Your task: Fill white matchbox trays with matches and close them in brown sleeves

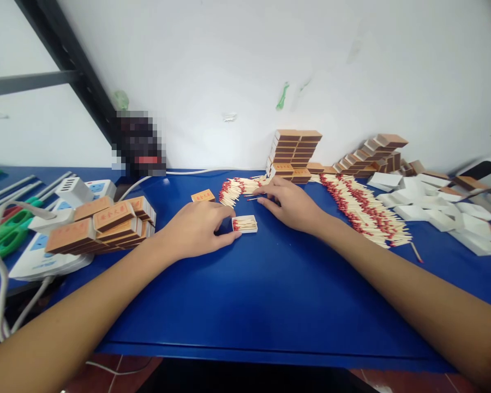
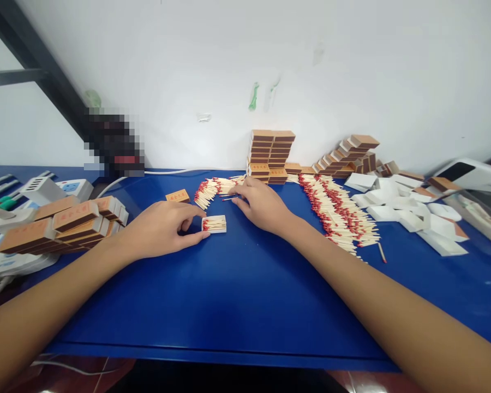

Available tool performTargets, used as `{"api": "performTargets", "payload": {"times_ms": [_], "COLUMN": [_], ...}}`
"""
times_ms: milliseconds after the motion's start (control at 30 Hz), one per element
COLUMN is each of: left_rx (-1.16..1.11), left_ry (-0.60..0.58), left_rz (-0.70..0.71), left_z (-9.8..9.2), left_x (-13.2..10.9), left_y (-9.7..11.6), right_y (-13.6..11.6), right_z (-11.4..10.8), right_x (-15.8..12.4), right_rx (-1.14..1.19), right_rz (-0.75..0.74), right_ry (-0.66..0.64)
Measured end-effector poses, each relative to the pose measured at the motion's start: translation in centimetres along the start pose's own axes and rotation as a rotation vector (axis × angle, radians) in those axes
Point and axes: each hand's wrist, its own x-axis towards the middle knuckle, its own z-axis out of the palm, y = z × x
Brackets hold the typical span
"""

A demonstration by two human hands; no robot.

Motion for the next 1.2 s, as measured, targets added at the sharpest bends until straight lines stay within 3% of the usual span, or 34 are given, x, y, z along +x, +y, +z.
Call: {"api": "performTargets", "payload": {"times_ms": [567,1200], "left_rx": [-0.001,-0.024], "left_ry": [0.008,0.004], "left_rz": [-0.003,-0.008], "left_z": [0.18,0.23], "left_x": [-0.12,-0.05], "left_y": [-0.09,-0.20], "right_y": [-0.05,-0.25], "right_z": [0.51,0.82], "right_x": [0.00,-0.30], "right_rx": [-0.077,-0.082], "right_rz": [0.038,0.064], "right_ry": [-0.071,-0.043]}}
